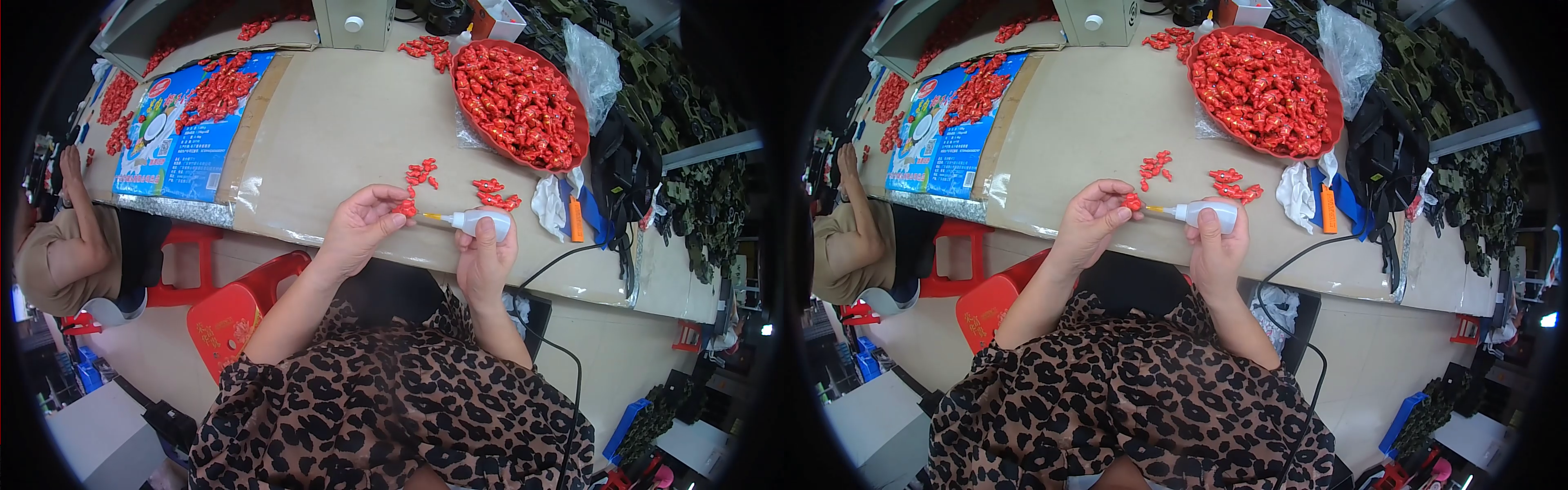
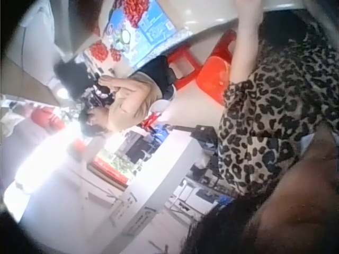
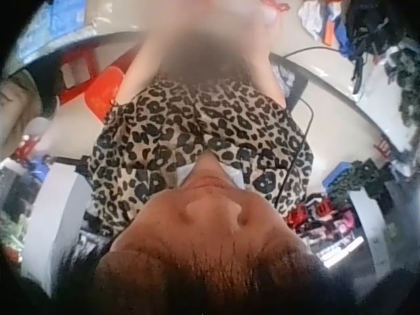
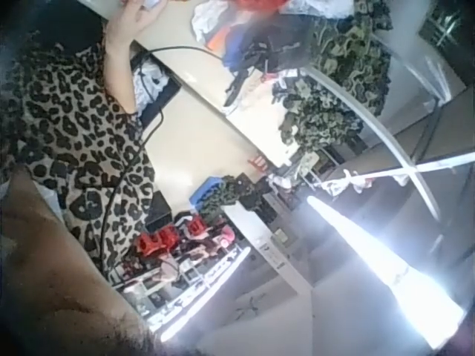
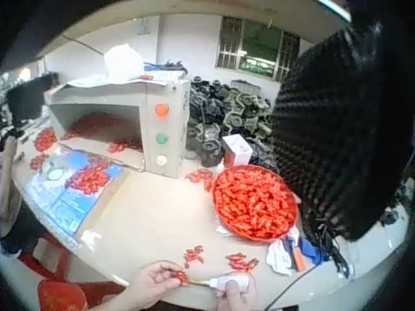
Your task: The person takes small plastic components from a dispenser and applies adhesive to the pieces using a glue bottle, assembling them together by hand.
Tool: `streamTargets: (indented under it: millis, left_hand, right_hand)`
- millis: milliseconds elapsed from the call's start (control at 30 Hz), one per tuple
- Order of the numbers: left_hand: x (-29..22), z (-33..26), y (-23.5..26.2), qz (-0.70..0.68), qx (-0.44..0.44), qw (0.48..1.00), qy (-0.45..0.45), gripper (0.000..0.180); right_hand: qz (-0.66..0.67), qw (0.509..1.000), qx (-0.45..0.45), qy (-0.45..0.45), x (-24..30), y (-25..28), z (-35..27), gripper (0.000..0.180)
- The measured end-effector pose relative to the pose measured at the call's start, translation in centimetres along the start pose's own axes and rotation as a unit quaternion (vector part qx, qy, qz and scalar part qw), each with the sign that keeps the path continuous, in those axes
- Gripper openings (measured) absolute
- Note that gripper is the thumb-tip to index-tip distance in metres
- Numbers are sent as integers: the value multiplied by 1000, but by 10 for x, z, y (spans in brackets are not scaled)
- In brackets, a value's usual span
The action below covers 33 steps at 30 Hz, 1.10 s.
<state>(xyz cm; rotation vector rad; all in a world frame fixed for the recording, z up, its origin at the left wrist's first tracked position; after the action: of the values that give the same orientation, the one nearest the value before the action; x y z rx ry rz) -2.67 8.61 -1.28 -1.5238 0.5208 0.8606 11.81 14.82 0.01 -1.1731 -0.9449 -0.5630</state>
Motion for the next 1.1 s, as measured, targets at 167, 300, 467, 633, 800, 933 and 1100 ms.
streamTargets:
  millis: [167, 300, 467, 633, 800, 933, 1100]
  left_hand:
    - [0, 0, -2, -13, 4, 1000, -1, 25]
    - [0, 0, -2, -10, 5, 1000, -4, 26]
    - [0, 0, -2, -12, 4, 1000, -7, 27]
    - [0, 0, -1, -11, 6, 1000, -8, 27]
    - [0, 0, -3, -4, 13, 1000, -7, 27]
    - [-1, 0, -2, -4, 9, 1000, -5, 26]
    - [-1, -1, -1, 4, 2, 1000, -3, 26]
  right_hand:
    - [-6, 1000, -7, 2, -2, 1, -2, 19]
    - [-51, 998, -13, 21, -1, -1, -2, 18]
    - [-62, 998, -17, 18, -1, -2, -4, 18]
    - [-69, 997, -10, 18, 0, -5, -4, 18]
    - [-101, 994, 2, 37, 7, -8, -5, 19]
    - [-188, 978, 33, 88, 20, -17, -7, 21]
    - [-281, 945, 70, 149, 29, -23, -8, 22]
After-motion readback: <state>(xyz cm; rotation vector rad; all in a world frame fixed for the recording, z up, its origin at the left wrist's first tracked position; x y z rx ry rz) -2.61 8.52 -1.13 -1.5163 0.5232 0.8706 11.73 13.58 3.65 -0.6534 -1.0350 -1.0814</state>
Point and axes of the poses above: each hand's wrist, its own z-axis towards the middle knuckle, its own y-axis out of the back of the hand, x = y × z, the point moved 9 cm from there along z, towards the middle knuckle, and after that the axes turned 2 degrees about -z, right-handed, at the moved point
